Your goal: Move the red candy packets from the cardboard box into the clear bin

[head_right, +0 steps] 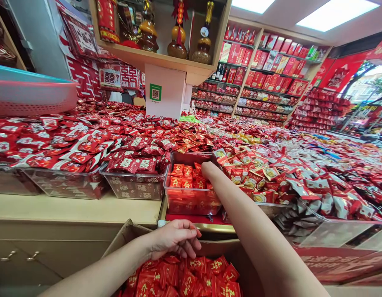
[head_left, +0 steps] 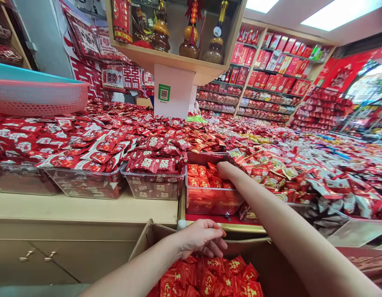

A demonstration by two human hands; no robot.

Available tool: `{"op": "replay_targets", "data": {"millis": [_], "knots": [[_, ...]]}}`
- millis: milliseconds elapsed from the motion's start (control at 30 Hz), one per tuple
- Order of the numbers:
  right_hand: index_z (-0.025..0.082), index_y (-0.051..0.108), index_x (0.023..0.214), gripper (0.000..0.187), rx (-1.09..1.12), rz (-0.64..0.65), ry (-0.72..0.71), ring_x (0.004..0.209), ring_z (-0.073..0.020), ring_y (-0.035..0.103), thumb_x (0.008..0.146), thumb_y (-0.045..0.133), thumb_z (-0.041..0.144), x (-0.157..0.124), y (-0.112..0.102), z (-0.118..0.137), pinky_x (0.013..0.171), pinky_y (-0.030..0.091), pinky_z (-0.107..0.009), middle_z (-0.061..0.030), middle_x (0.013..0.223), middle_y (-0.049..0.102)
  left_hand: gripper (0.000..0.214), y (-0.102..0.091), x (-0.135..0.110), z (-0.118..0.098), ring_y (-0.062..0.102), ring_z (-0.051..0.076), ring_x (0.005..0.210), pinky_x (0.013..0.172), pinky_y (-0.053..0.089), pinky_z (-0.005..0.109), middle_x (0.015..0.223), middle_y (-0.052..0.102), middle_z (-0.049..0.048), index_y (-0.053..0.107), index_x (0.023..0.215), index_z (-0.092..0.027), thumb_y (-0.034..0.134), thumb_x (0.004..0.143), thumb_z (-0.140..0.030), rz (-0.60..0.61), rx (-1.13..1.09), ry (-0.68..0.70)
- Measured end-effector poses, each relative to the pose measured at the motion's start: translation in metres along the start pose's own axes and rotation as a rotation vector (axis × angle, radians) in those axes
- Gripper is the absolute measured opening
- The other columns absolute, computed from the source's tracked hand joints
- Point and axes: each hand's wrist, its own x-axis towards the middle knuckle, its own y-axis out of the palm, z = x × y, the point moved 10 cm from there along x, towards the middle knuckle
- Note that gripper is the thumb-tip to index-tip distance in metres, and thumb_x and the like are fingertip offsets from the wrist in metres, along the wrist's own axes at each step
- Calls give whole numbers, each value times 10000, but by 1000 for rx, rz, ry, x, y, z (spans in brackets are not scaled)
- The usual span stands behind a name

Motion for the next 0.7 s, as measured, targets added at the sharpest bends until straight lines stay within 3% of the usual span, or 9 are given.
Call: {"op": "replay_targets", "data": {"millis": [167, 300, 433, 700], "knots": [[77, 610, 944, 283, 41, -76, 25, 916, -222, 549, 754, 400, 75, -4, -8, -3, 731, 406, -234, -145, 982, 600, 299, 0, 1, 1, 572, 96, 540, 478, 326, 179, 741, 610, 39, 515, 819, -163, 554, 648, -406, 9, 15, 2], [105, 631, 886, 256, 76, -85, 44, 839, -210, 575, 721, 438, 68, -5, -10, -6, 682, 413, -220, -125, 908, 628, 300, 1, 0, 0, 576, 97, 547, 474, 320, 176, 748, 609, 40, 507, 823, -161, 558, 647, -399, 15, 26, -4], [160, 595, 969, 313, 114, -121, 34, 867, -195, 561, 712, 437, 74, -4, -12, -6, 691, 408, -216, -82, 957, 617, 297, 1, -1, -1, 573, 94, 545, 473, 319, 175, 751, 608, 44, 503, 828, -159, 553, 652, -394, 14, 36, -5], [151, 636, 856, 256, 179, -115, 43, 809, -191, 572, 675, 466, 89, 2, -8, -7, 674, 407, -225, -85, 891, 632, 308, 1, 1, 3, 572, 95, 560, 479, 329, 177, 762, 609, 42, 502, 839, -167, 550, 648, -403, 38, 63, -1]]}}
